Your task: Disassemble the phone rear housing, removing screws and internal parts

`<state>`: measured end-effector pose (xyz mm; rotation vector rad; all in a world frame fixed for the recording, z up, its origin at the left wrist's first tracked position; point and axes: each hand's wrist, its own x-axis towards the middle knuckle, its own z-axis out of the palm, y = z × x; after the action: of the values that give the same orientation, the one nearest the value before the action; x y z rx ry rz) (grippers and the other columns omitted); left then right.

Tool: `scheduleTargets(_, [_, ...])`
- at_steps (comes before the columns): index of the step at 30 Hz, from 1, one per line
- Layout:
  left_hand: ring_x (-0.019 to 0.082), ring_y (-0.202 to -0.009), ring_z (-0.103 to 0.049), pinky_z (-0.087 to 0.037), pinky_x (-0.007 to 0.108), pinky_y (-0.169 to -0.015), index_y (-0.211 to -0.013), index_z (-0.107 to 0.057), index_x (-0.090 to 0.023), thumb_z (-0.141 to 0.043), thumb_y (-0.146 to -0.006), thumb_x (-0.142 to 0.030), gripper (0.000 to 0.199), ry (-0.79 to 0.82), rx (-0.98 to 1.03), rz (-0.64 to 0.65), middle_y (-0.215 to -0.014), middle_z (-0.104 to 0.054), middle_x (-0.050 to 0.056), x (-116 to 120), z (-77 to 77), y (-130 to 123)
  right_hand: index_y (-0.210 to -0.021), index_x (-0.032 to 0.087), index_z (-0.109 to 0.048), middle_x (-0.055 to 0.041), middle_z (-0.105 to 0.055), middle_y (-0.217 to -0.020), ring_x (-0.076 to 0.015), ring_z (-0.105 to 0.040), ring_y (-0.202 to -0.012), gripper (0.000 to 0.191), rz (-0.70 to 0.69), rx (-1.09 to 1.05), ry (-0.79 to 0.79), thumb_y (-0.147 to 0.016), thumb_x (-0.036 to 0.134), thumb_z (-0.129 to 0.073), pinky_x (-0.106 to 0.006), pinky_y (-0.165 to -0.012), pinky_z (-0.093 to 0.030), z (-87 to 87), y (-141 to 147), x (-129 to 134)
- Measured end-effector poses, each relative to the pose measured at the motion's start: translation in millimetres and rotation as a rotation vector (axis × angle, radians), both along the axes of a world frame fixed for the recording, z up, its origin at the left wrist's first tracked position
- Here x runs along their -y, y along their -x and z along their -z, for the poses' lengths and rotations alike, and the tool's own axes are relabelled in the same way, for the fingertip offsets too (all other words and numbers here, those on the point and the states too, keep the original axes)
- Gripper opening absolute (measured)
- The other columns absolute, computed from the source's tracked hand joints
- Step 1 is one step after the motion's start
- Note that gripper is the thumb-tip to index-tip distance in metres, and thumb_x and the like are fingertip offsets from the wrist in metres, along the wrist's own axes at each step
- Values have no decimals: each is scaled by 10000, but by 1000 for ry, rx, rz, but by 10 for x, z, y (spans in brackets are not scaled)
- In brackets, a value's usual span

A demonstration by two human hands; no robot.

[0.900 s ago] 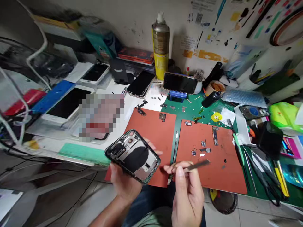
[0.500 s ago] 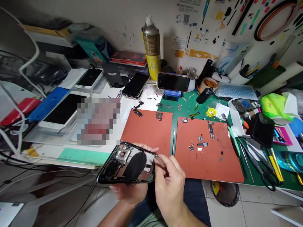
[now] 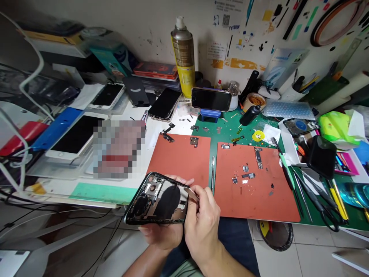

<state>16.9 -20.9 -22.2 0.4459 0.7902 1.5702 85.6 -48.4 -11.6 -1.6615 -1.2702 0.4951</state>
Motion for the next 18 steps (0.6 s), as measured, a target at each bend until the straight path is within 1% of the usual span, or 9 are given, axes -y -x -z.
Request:
scheduleTargets(3, [443, -1395, -595, -558, 581, -1174, -1293, -751, -309, -840, -585, -877, 912, 50, 60, 68, -1269, -743, 108, 15, -16, 14, -1096, 208, -696, -14, -662, -888, -154, -695, -770, 198, -22, -30, 18, -1070, 203, -499, -244, -694, -521, -3, 3, -16])
scheduleTargets(6, [434, -1426, -579, -545, 582, -1183, -1311, -738, -347, -813, -612, -881, 882, 54, 131, 117, -1327, -735, 92, 50, 7, 16, -1119, 218, -700, -23, -674, -912, -168, -704, -788, 208, -41, -81, 50, -1085, 248, -497, -258, -693, -531, -27, -9, -38])
scheduleTargets(9, [414, -1473, -545, -516, 567, -1215, -1331, -724, -383, -768, -643, -894, 858, 36, 184, 144, -1392, -715, 71, 72, 41, 4, -1081, 227, -700, -18, -664, -885, -174, -680, -767, 208, -60, -151, 88, -1094, 290, -503, -265, -679, -524, -58, -21, -58])
scheduleTargets(11, [400, -1494, -529, -490, 549, -1239, -1353, -713, -384, -748, -644, -907, 881, 28, 197, 156, -1430, -698, 62, 74, 64, 1, -1068, 234, -694, -20, -675, -902, -175, -679, -800, 195, -69, -211, 102, -1098, 306, -515, -264, -709, -537, -72, -26, -65])
scheduleTargets(13, [385, -1508, -519, -465, 531, -1260, -1374, -700, -383, -723, -654, -918, 898, 23, 208, 166, -1458, -683, 55, 72, 90, 3, -1095, 244, -698, -25, -701, -957, -176, -695, -877, 182, -76, -267, 109, -1102, 316, -531, -262, -773, -557, -75, -27, -66])
scheduleTargets(15, [377, -1501, -526, -457, 524, -1263, -1377, -696, -383, -700, -660, -933, 903, 24, 224, 166, -1448, -686, 52, 75, 117, 4, -1140, 252, -709, -36, -733, -1026, -182, -714, -952, 183, -76, -309, 120, -1103, 329, -547, -265, -831, -569, -72, -26, -60])
scheduleTargets(18, [393, -1456, -563, -486, 536, -1235, -1340, -713, -372, -678, -640, -972, 922, 72, 231, 162, -1366, -719, 63, 91, 153, 2, -1169, 240, -728, -63, -761, -1087, -198, -734, -993, 206, -75, -366, 148, -1101, 354, -571, -279, -865, -585, -75, -17, -40])
